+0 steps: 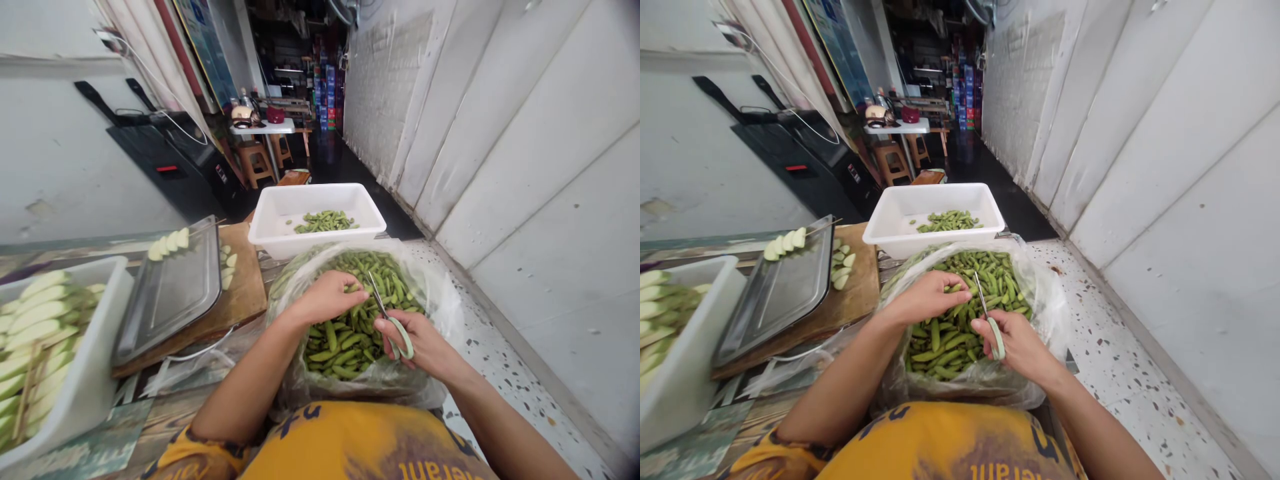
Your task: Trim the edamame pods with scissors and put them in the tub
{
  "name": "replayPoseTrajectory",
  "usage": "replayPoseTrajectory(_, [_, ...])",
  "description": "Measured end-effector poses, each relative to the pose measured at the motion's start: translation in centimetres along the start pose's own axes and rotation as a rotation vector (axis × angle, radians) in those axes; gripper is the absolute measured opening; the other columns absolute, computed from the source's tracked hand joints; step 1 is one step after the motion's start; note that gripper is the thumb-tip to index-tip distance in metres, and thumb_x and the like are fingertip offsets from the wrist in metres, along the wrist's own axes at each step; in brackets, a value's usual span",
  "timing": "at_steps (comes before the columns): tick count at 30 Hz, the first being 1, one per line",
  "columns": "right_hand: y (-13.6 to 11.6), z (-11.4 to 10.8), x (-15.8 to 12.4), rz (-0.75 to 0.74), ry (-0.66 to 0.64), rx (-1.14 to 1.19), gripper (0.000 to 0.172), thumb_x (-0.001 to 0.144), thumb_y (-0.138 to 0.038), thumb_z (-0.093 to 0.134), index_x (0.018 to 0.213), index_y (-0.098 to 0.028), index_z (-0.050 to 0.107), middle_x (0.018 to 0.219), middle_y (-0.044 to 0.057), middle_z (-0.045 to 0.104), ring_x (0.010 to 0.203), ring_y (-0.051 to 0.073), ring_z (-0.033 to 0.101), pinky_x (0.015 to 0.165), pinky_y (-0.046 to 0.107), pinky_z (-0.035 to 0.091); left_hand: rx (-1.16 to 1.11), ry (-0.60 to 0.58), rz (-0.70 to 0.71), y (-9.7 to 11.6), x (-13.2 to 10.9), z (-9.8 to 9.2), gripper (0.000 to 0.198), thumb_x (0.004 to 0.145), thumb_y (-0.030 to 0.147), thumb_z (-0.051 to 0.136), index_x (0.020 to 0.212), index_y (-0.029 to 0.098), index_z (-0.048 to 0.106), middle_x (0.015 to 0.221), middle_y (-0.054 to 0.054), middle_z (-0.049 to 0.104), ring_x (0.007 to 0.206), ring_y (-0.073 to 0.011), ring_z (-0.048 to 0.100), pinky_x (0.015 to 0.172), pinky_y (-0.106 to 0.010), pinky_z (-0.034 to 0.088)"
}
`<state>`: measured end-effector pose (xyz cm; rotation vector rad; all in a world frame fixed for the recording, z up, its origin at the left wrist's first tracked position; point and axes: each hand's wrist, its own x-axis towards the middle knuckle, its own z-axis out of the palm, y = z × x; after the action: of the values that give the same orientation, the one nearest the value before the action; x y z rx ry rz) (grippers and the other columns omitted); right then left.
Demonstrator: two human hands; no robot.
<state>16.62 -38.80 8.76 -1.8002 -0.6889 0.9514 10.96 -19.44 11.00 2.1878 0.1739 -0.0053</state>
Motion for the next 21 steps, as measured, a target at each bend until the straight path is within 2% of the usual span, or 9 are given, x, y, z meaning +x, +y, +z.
replayPoseTrajectory(3, [0.4,-0.1,0.2,0.008,0.040,0.004,0.046,0.082,-0.060,0.055,0.064,-0.018,0.049,0.048,-0.003,0.051,0.035,0.006,0.039,0.033,0.017,0.027,-0.097,-0.052,-0.073,-0.1,0.0,0.1,0.024,0.075,0.039,0.059,0.070,0.015,0.061,0.047,0.007,0.043,0.042,-0.0071,0.036,0.043,-0.021,0.027])
replayPoseTrajectory(5, [0.5,-0.1,0.2,0.005,0.038,0.030,0.044,0.081,-0.060,0.058,0.071,-0.017,0.052,0.050,-0.003,0.051,0.038,0.007,0.041,0.033,0.017,0.030,-0.242,-0.064,-0.109,-0.2,0.1,0.2,0.024,0.075,0.039,0.060,0.071,0.016,0.056,0.050,0.006,0.049,0.039,-0.0060,0.037,0.040,-0.020,0.026])
replayPoseTrajectory(8, [0.4,-0.1,-0.2,-0.021,-0.039,0.123,0.044,0.081,-0.060,0.058,0.088,-0.017,0.056,0.066,-0.001,0.057,0.048,0.009,0.049,0.040,0.019,0.043,-0.528,0.031,-0.109,-0.3,0.3,0.4,0.023,0.076,0.036,0.060,0.073,0.015,0.051,0.064,0.000,0.062,0.037,-0.0031,0.037,0.037,-0.018,0.024])
replayPoseTrajectory(10, [0.2,0.0,-0.4,-0.041,-0.077,0.189,0.046,0.082,-0.061,0.056,0.094,-0.017,0.056,0.075,0.001,0.057,0.055,0.011,0.053,0.044,0.022,0.049,-0.683,0.107,-0.110,-0.2,0.5,0.4,0.022,0.076,0.032,0.061,0.073,0.015,0.048,0.070,-0.003,0.066,0.036,-0.0013,0.036,0.037,-0.017,0.021])
replayPoseTrajectory(15, [-0.3,0.2,-0.3,-0.054,-0.072,0.232,0.045,0.082,-0.061,0.055,0.087,-0.017,0.057,0.074,0.003,0.057,0.059,0.013,0.055,0.041,0.023,0.049,-0.846,0.086,-0.128,0.2,0.5,1.0,0.027,0.076,0.031,0.065,0.072,0.016,0.043,0.069,-0.004,0.067,0.035,-0.0002,0.035,0.035,-0.015,0.018])
replayPoseTrajectory(18, [-0.6,0.5,0.0,-0.047,-0.033,0.225,0.047,0.080,-0.064,0.056,0.076,-0.016,0.055,0.069,0.002,0.058,0.055,0.013,0.054,0.038,0.021,0.045,-0.870,0.107,-0.132,0.4,0.3,1.7,0.029,0.075,0.032,0.066,0.072,0.017,0.041,0.069,-0.003,0.067,0.034,-0.0005,0.036,0.035,-0.015,0.018])
replayPoseTrajectory(21, [-0.8,0.9,0.3,-0.046,0.023,0.262,0.047,0.078,-0.064,0.058,0.075,-0.017,0.055,0.062,0.000,0.058,0.046,0.010,0.050,0.034,0.018,0.040,-0.877,0.144,-0.118,0.6,0.3,2.5,0.030,0.075,0.034,0.066,0.072,0.017,0.041,0.071,-0.003,0.068,0.035,-0.0008,0.036,0.034,-0.015,0.018])
